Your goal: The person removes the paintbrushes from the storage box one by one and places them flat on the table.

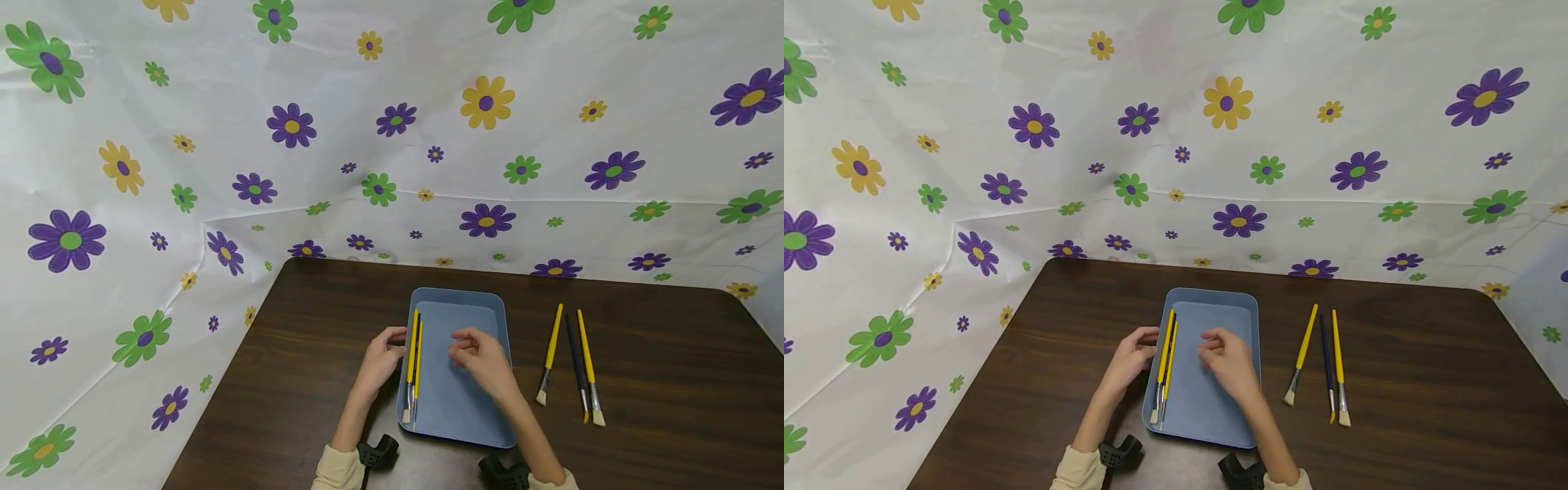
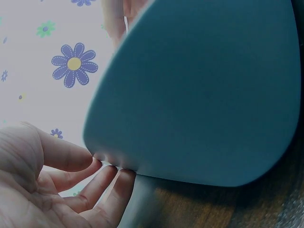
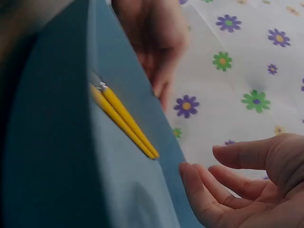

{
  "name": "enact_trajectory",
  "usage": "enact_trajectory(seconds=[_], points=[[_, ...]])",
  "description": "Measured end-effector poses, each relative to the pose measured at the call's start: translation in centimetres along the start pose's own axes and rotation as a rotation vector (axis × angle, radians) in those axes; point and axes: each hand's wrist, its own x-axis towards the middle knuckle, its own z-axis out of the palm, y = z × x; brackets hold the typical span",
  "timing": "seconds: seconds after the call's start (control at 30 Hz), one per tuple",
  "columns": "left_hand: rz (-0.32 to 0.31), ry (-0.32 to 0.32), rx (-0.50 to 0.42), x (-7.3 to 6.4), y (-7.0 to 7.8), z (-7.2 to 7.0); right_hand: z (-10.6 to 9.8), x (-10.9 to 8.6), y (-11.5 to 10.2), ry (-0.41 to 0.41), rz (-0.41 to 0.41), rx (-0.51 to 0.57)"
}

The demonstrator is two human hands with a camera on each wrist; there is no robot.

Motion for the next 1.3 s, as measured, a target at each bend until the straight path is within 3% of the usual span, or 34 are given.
enact_trajectory(seconds=[0.4,0.7,1.3], points=[[-0.007,0.005,-0.007,0.1,0.0,0.1,2.9,0.0,0.9,0.017,-0.013,-0.018],[-0.001,-0.004,-0.018,0.3,-0.2,0.0,4.3,-0.4,1.2,-0.008,-0.076,-0.083],[0.004,-0.017,-0.028,0.2,-0.2,-0.1,6.3,-0.8,1.5,-0.007,-0.089,-0.044]])
